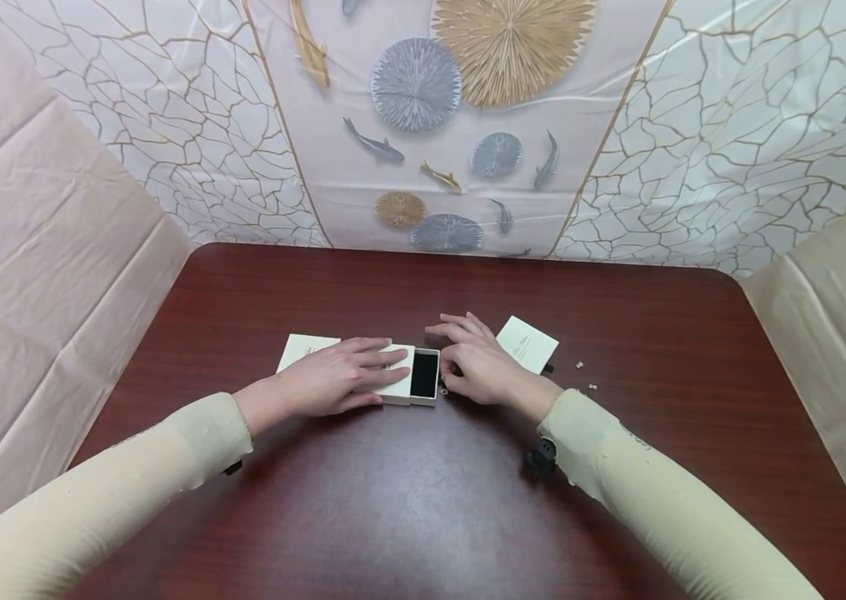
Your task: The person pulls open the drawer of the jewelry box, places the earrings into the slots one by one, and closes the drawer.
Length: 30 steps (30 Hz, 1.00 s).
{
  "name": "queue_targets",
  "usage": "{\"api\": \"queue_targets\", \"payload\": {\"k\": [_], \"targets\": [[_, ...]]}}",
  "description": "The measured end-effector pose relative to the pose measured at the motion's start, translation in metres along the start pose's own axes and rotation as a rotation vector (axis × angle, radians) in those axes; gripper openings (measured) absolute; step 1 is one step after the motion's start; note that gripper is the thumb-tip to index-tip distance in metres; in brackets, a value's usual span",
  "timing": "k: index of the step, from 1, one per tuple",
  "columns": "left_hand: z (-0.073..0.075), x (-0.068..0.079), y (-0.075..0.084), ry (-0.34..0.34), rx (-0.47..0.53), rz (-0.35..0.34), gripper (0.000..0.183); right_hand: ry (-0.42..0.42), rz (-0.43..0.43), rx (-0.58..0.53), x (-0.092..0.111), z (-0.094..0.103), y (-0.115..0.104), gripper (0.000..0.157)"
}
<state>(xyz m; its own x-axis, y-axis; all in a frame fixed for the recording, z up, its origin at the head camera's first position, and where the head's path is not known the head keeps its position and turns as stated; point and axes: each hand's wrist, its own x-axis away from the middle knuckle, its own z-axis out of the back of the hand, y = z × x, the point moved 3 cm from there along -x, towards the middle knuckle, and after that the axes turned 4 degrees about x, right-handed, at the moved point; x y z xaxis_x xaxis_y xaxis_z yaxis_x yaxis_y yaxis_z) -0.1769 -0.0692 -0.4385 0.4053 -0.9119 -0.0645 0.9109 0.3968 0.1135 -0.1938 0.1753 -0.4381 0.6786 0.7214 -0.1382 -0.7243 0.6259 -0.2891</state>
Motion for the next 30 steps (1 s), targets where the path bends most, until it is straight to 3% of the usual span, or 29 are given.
{"api": "queue_targets", "payload": {"k": [10, 20, 30], "targets": [[0.002, 0.003, 0.001, 0.001, 0.028, 0.003, 0.053, 0.006, 0.003, 0.015, 0.000, 0.004, -0.002, 0.021], [0.001, 0.003, 0.001, -0.023, 0.019, 0.003, 0.052, 0.038, -0.033, 0.108, 0.007, 0.028, 0.005, 0.009], [0.001, 0.002, 0.002, -0.034, 0.020, 0.007, 0.052, 0.055, 0.000, 0.198, 0.007, 0.013, 0.007, 0.014]]}}
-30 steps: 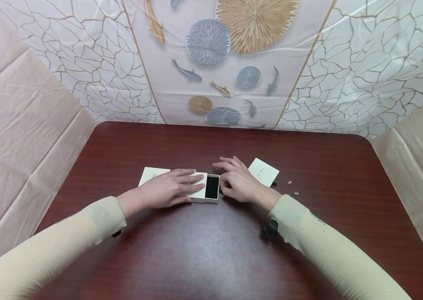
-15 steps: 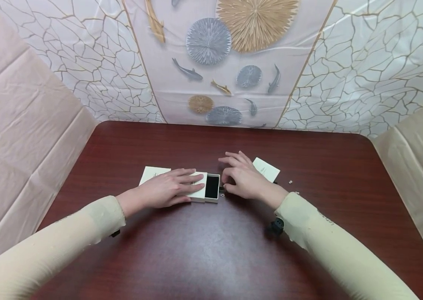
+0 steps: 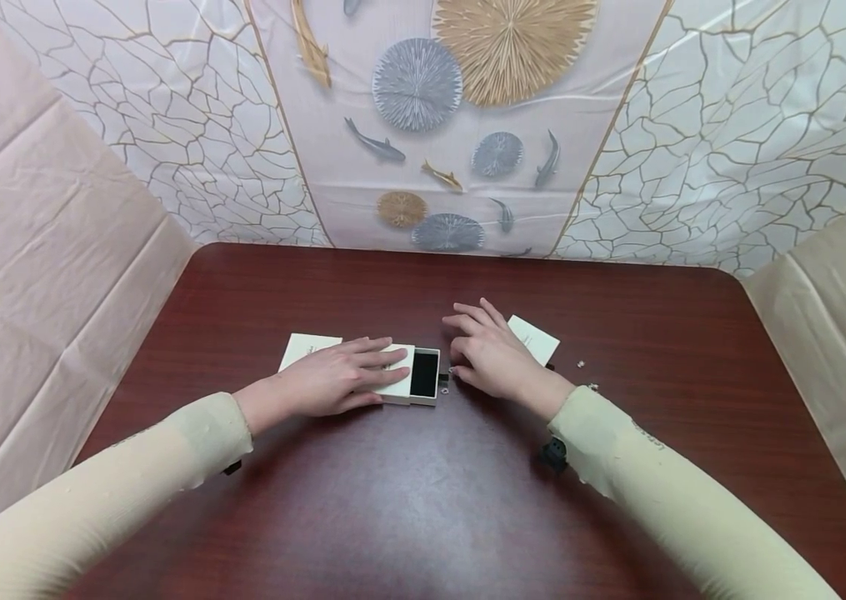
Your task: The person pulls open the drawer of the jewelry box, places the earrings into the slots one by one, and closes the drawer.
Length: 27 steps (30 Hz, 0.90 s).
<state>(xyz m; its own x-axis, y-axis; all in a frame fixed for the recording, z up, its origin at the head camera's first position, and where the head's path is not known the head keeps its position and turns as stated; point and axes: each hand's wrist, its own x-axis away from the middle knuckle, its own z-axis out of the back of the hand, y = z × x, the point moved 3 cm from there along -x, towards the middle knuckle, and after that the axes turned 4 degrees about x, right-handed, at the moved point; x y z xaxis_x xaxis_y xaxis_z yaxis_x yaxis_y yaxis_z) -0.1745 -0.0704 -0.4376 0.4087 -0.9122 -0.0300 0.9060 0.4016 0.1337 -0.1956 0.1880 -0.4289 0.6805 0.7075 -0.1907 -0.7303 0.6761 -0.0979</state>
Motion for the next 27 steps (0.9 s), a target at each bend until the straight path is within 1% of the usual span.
{"api": "queue_targets", "payload": {"k": [9, 14, 19, 27], "targets": [[0.000, 0.001, 0.000, 0.003, 0.011, -0.001, 0.052, 0.019, 0.017, 0.032, -0.003, -0.010, 0.000, 0.017], [0.000, 0.001, 0.000, 0.006, 0.009, -0.001, 0.052, 0.027, 0.029, 0.049, -0.004, -0.013, -0.001, 0.021], [0.001, 0.001, 0.000, 0.007, 0.004, 0.001, 0.052, 0.043, 0.034, 0.048, -0.006, -0.013, -0.002, 0.022], [0.000, 0.001, 0.000, 0.010, 0.005, -0.005, 0.052, 0.020, 0.041, 0.050, -0.006, -0.016, -0.003, 0.019]]}}
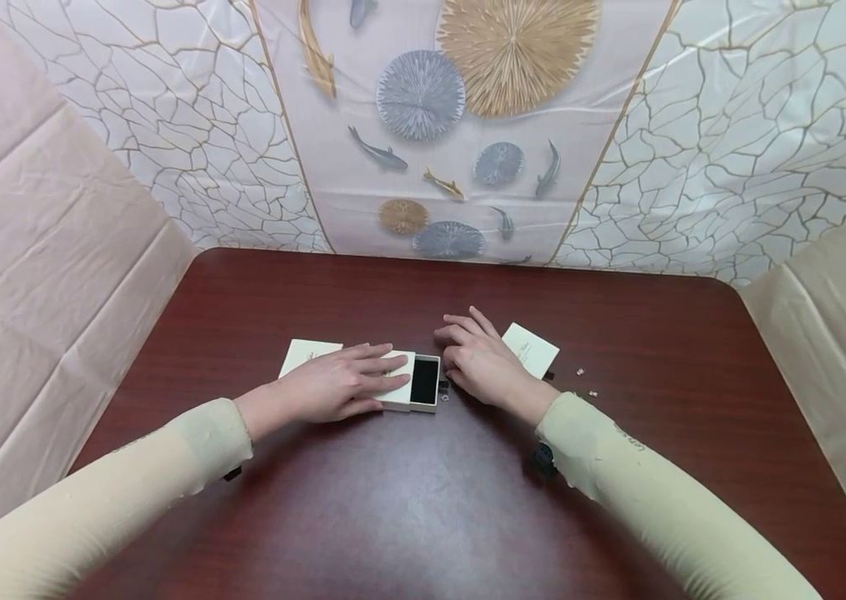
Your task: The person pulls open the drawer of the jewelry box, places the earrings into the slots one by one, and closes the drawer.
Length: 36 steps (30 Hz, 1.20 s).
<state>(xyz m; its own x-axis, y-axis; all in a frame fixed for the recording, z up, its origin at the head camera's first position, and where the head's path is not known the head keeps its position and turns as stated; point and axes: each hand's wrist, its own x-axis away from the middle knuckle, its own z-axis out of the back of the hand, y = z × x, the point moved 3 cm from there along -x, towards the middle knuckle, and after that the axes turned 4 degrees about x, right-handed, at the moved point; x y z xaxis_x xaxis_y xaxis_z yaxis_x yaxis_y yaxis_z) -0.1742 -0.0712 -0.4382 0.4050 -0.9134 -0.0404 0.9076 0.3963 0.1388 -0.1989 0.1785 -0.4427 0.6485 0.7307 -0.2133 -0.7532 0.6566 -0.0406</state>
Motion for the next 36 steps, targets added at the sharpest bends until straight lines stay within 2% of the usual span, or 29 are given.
{"api": "queue_targets", "payload": {"k": [8, 16, 20, 28, 32, 36], "targets": [[0.000, 0.000, 0.000, 0.002, -0.011, 0.007, 0.052, 0.016, -0.002, -0.013, 0.002, 0.004, 0.003, 0.018], [-0.001, 0.000, 0.000, 0.002, 0.021, 0.006, 0.051, 0.069, -0.035, -0.068, 0.002, 0.021, 0.009, 0.017], [0.000, 0.001, 0.001, 0.001, 0.012, 0.008, 0.052, 0.070, -0.060, -0.149, 0.001, 0.028, 0.007, 0.015], [0.000, 0.002, 0.003, -0.010, -0.002, 0.017, 0.052, 0.007, -0.134, -0.403, -0.006, 0.033, -0.001, 0.014], [0.000, 0.001, 0.003, -0.004, -0.010, 0.012, 0.052, -0.007, -0.126, -0.440, -0.009, 0.033, -0.004, 0.016], [0.000, 0.001, 0.002, 0.004, -0.014, 0.007, 0.052, -0.020, -0.113, -0.432, -0.011, 0.032, -0.005, 0.015]]}}
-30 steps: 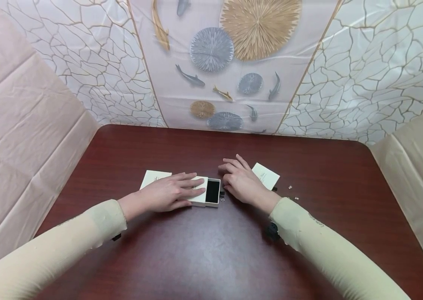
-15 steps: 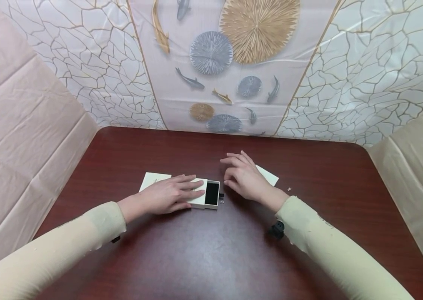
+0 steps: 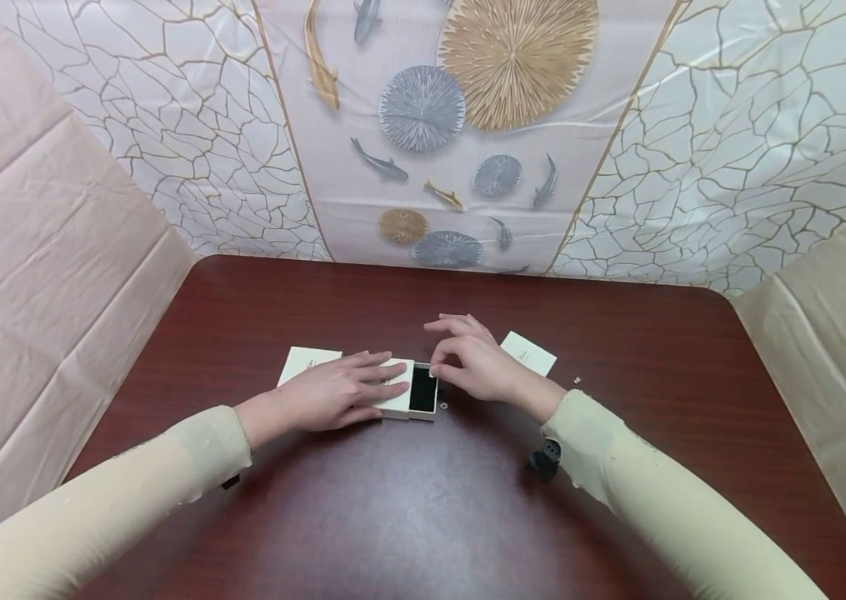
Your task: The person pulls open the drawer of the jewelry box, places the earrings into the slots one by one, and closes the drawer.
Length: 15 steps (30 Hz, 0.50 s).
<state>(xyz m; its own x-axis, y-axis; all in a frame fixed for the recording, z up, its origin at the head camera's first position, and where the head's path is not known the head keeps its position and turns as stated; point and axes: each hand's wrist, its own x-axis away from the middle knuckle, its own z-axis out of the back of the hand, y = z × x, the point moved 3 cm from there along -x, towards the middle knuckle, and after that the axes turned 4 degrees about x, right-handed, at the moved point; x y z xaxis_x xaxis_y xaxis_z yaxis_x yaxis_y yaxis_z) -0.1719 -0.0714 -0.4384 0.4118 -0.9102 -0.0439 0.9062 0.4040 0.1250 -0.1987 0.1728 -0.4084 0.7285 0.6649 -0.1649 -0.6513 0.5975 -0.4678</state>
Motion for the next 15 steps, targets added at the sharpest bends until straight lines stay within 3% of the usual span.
{"api": "queue_targets", "payload": {"k": [15], "targets": [[-0.002, 0.001, -0.001, 0.030, 0.006, -0.006, 0.052, -0.085, 0.001, 0.052, -0.012, -0.014, -0.003, 0.014]]}}
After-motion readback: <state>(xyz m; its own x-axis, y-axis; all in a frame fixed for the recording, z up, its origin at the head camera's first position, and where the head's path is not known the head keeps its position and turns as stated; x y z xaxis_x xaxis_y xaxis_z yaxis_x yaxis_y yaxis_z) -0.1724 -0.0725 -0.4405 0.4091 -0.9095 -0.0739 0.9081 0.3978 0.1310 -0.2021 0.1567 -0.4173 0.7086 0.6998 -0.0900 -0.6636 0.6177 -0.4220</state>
